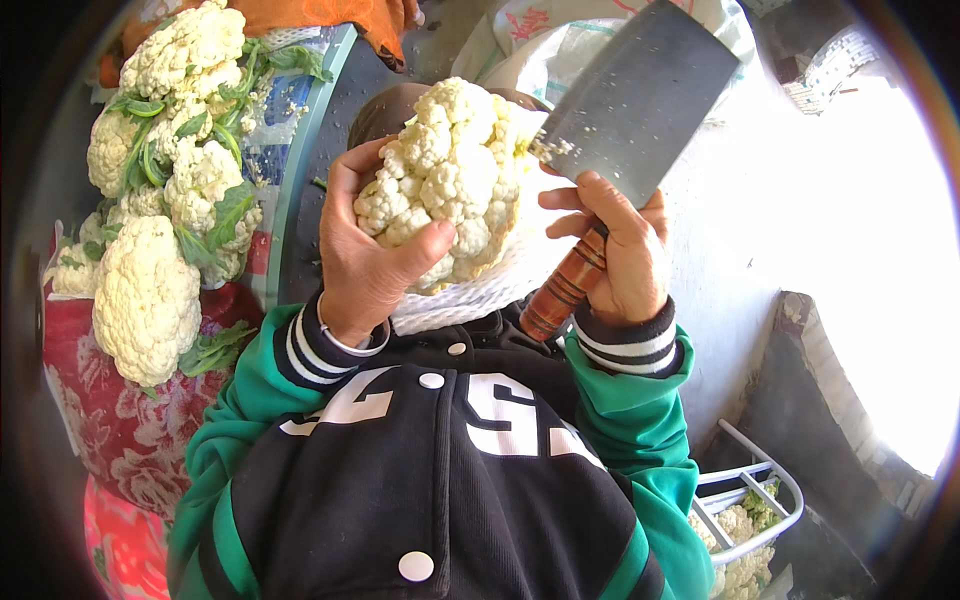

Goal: The person trims a whole cauliflower using a cleaver, removing the core and outer leaves, then breaks off florets by hand. The trimmed pieces are placed into a white mesh bag on the lap.

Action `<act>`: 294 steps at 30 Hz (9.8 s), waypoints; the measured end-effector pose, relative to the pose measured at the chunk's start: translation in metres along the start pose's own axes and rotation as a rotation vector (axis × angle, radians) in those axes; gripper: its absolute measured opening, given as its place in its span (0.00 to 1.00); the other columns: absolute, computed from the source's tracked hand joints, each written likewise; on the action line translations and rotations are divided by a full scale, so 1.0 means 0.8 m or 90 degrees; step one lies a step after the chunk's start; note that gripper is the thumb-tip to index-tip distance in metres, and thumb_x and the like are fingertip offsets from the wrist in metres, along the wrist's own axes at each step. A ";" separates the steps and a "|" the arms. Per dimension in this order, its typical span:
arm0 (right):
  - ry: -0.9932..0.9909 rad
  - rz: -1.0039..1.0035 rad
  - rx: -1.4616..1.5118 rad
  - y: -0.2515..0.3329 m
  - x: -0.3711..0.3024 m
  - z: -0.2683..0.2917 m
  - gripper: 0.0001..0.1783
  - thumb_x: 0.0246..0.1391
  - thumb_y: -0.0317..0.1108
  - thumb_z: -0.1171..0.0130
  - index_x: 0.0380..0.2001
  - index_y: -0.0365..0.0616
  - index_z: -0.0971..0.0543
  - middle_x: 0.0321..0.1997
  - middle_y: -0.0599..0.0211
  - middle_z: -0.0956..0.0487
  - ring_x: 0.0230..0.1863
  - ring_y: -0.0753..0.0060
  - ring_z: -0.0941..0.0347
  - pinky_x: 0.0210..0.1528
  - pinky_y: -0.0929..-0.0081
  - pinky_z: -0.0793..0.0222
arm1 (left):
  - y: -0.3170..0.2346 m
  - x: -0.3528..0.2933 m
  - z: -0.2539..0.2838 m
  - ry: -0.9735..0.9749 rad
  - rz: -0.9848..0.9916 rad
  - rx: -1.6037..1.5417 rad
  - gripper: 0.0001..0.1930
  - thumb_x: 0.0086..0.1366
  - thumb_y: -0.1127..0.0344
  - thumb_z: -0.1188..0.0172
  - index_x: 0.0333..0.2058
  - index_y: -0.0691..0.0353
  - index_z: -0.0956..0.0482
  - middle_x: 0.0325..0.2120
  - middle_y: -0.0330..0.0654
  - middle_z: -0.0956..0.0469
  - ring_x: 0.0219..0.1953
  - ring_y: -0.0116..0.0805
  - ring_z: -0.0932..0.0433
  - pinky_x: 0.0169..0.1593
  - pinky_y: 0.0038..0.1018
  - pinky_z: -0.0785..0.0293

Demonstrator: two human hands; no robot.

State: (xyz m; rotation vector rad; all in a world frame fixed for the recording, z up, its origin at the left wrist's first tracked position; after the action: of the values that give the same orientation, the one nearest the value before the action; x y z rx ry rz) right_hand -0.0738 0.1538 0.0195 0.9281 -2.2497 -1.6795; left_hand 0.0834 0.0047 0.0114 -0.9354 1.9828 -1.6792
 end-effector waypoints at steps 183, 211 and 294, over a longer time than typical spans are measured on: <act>0.141 -0.254 0.018 0.029 0.014 -0.009 0.07 0.61 0.27 0.42 0.29 0.35 0.22 0.10 0.67 0.27 0.07 0.77 0.34 0.13 0.81 0.35 | -0.025 0.039 0.008 0.247 -0.280 0.465 0.38 0.36 0.54 0.15 0.45 0.55 0.28 0.43 0.44 0.23 0.47 0.45 0.23 0.51 0.37 0.25; 0.102 -0.136 0.146 0.024 0.042 0.012 0.03 0.62 0.24 0.45 0.36 0.35 0.27 0.18 0.65 0.27 0.10 0.81 0.39 0.15 0.84 0.33 | -0.025 0.045 0.029 0.255 -0.199 0.348 0.37 0.36 0.52 0.14 0.42 0.55 0.27 0.44 0.45 0.22 0.48 0.43 0.22 0.53 0.36 0.25; 0.345 0.396 -0.966 0.037 -0.055 -0.077 0.22 0.47 0.22 0.36 0.49 0.37 0.19 0.43 0.44 0.16 0.37 0.53 0.15 0.37 0.66 0.17 | -0.020 0.001 0.035 0.533 -0.068 0.424 0.25 0.60 0.51 0.30 0.53 0.57 0.19 0.47 0.46 0.19 0.49 0.48 0.20 0.55 0.40 0.26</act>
State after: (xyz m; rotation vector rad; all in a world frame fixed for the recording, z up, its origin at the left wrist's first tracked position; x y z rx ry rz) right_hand -0.0192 0.1349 0.0771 0.1596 -0.4117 -1.7909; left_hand 0.1050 -0.0168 0.0210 -0.0764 1.5334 -2.8405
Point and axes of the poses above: each hand's wrist, its own x-axis towards the middle knuckle, its own z-axis out of the back of the hand, y = z × x, the point moved 4 cm from there along x, towards the middle knuckle
